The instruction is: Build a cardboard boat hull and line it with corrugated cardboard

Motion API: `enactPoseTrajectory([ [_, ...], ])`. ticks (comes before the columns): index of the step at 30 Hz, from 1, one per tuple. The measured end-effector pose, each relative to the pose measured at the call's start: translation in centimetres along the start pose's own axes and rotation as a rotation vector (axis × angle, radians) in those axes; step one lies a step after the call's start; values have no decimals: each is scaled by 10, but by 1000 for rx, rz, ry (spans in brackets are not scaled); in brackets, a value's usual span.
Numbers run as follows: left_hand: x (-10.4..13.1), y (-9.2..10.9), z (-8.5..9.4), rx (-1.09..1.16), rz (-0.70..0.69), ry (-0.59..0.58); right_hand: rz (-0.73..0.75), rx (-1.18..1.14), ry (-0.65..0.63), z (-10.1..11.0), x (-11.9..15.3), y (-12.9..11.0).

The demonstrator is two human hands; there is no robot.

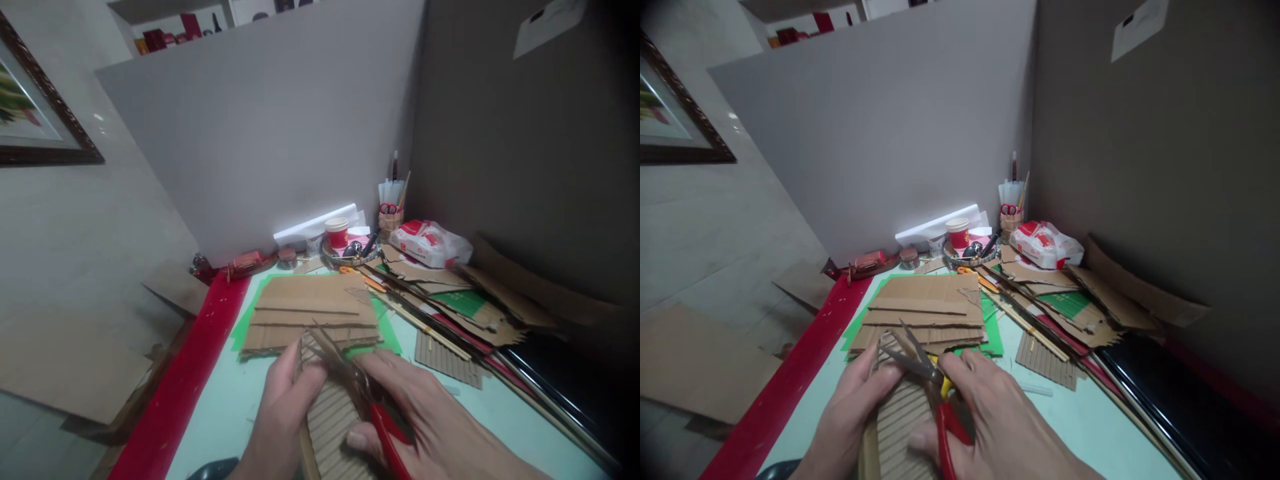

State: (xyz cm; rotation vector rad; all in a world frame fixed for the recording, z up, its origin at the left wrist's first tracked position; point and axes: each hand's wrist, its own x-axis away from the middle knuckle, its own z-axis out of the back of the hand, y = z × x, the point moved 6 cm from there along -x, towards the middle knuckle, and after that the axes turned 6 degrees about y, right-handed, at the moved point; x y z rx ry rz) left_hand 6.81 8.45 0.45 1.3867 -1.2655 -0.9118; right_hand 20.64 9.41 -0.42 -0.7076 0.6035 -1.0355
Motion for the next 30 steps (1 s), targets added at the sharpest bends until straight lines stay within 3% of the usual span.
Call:
enactPoseTrajectory([
  [8, 2, -20, 5, 78, 153, -3, 30, -134, -43, 1, 2, -8],
  [12, 4, -23, 9, 25, 201, 63, 23, -151, -46, -2, 1, -4],
  [16, 6, -21, 10, 7, 175, 111, 10, -121, -35, -4, 4, -2],
  [23, 10, -20, -1, 115, 214, 62, 59, -124, -7, -3, 6, -3],
  [30, 4, -13, 6, 146, 86, 3, 114, -88, 68, 10, 4, -11],
])
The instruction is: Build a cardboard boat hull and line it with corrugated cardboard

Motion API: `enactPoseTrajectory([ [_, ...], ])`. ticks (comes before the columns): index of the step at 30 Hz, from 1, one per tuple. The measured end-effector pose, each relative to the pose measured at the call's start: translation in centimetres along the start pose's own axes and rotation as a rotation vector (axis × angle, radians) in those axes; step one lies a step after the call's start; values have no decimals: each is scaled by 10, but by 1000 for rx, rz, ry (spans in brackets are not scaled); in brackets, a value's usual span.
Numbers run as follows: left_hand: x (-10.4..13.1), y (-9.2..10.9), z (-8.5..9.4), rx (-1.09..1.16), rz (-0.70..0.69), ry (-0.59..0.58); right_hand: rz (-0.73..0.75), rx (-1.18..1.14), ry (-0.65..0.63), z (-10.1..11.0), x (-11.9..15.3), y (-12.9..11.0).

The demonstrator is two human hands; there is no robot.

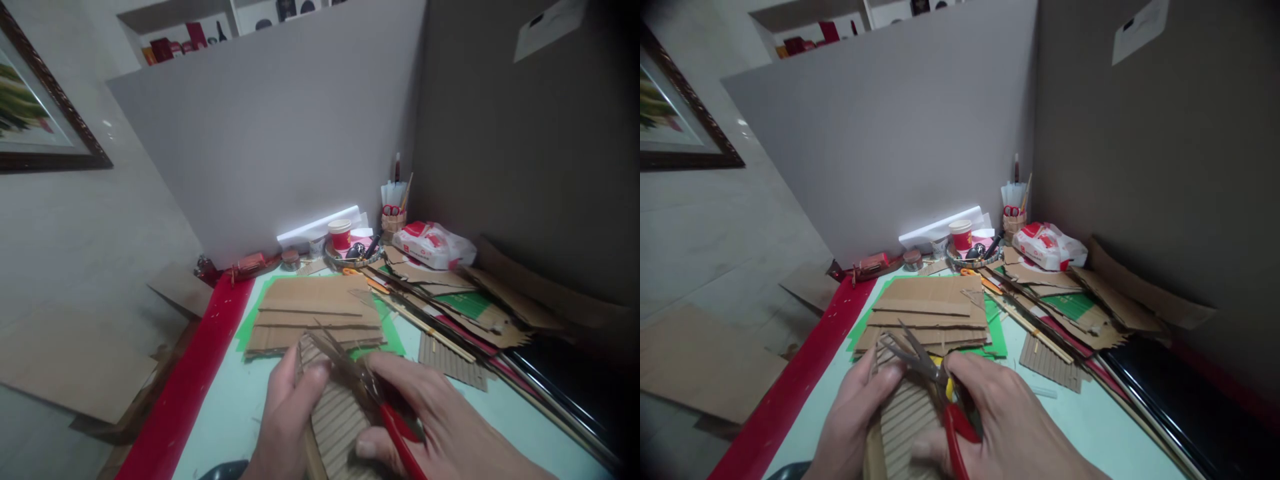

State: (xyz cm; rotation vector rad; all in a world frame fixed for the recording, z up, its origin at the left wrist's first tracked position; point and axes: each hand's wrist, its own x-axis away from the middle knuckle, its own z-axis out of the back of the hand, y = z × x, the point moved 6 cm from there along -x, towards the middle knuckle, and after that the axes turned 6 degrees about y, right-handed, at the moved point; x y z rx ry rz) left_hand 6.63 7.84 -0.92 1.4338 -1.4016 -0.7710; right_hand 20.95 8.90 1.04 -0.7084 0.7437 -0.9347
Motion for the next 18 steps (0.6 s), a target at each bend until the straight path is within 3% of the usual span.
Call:
enactPoseTrajectory([
  [10, 0, -2, 4, -96, 12, 112, -42, 31, -58, -4, 1, 7],
  [18, 0, -7, 1, -84, 35, 67, -33, -26, -15, -9, 3, 13],
])
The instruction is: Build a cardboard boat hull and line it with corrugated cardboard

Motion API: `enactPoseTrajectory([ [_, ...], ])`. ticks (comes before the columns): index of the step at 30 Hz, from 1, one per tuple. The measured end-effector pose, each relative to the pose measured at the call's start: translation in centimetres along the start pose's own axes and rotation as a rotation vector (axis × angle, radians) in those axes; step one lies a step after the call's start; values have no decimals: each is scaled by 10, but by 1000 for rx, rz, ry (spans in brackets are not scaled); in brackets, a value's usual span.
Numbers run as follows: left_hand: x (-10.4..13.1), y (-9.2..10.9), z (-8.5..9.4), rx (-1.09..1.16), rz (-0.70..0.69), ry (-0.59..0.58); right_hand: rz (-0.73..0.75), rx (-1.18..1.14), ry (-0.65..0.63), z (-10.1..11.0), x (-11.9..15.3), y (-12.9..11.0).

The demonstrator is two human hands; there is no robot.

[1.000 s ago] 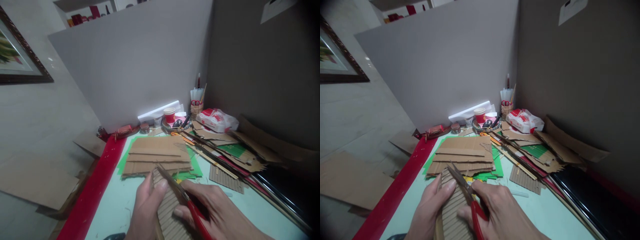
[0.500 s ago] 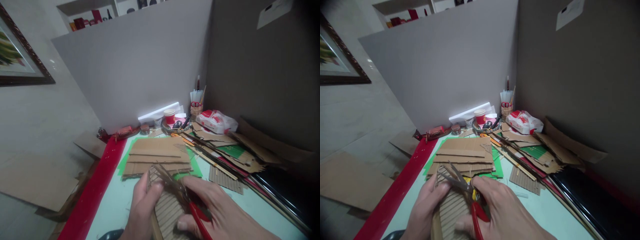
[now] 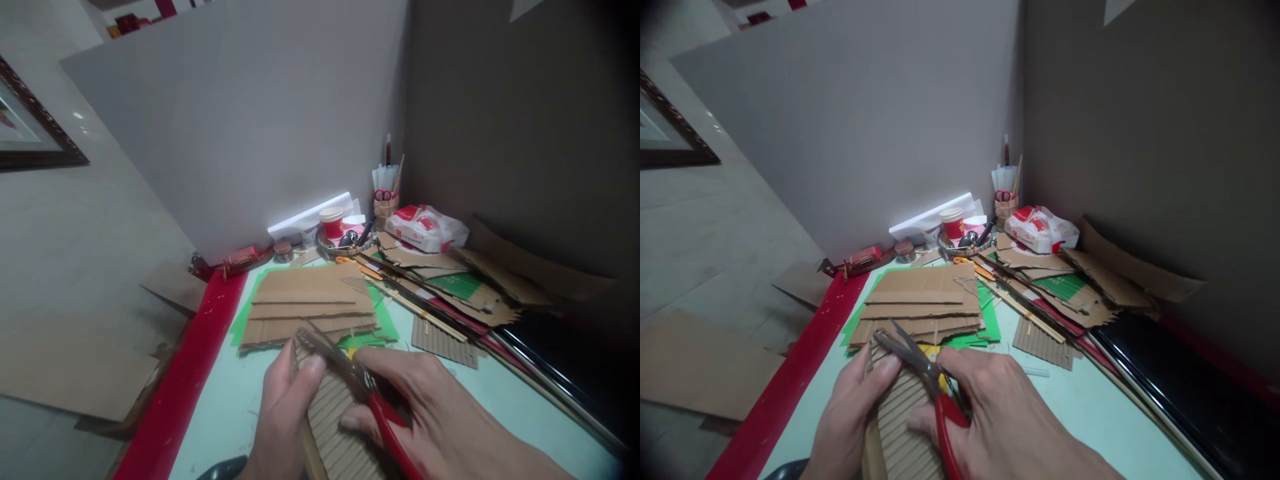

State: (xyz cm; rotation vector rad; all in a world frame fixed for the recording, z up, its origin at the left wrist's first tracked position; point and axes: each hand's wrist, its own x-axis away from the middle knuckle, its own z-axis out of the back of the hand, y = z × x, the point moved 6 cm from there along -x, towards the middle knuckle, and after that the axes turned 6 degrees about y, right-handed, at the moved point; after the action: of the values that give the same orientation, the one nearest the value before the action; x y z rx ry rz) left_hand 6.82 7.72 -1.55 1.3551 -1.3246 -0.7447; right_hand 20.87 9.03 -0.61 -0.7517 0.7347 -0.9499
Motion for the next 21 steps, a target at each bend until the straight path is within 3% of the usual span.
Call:
enactPoseTrajectory([
  [5, 1, 3, -2, 2, -47, 12, 2, 36, 12, -1, 1, 3],
  [14, 4, -9, 1, 15, 48, 24, 16, -13, -41, -3, 2, -3],
  [21, 0, 1, -10, 47, 78, -158, -91, -80, 88, 14, -6, 6],
])
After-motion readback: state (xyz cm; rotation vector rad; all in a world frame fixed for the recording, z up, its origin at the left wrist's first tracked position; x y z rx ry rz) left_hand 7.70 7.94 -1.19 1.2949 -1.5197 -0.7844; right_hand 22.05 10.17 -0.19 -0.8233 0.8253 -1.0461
